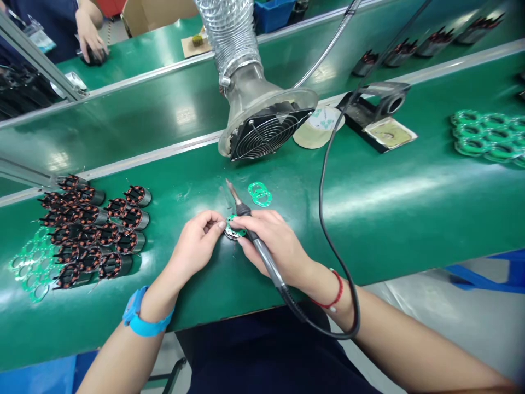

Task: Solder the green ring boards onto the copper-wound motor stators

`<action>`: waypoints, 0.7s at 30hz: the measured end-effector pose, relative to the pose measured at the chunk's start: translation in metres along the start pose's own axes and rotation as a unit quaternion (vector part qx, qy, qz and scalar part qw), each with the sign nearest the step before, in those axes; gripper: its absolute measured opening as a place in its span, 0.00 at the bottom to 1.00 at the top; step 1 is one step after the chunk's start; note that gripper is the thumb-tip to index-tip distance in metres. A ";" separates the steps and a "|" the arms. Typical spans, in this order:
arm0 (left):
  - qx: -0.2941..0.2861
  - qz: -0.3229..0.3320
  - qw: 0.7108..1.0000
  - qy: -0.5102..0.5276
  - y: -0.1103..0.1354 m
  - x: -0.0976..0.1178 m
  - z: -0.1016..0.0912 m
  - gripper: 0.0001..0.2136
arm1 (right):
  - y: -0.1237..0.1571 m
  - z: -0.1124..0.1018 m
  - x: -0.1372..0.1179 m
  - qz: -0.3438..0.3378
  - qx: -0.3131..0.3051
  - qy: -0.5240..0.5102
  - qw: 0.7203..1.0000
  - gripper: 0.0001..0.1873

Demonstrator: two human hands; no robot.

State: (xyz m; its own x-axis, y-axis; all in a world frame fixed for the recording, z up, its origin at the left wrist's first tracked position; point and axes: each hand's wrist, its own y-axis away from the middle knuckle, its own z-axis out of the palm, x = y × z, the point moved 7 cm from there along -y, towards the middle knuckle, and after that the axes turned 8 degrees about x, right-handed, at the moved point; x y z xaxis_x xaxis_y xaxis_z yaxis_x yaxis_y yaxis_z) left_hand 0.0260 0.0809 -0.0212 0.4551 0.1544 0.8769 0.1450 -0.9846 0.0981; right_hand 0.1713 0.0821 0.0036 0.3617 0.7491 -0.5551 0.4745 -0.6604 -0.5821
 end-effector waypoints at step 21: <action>0.031 -0.015 0.999 -0.026 -0.009 -0.001 0.000 0.06 | 0.019 -0.035 0.020 0.147 0.174 -0.118 0.967 0.09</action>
State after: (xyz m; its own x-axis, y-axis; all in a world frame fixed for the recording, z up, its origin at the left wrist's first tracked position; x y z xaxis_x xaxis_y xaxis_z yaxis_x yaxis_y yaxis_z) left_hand 0.0249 0.0896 -0.0228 0.4945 0.1899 0.8481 0.2136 -0.9725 0.0932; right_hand 0.2154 0.0863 0.0023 0.2272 0.5210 -0.8227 0.0660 -0.8511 -0.5208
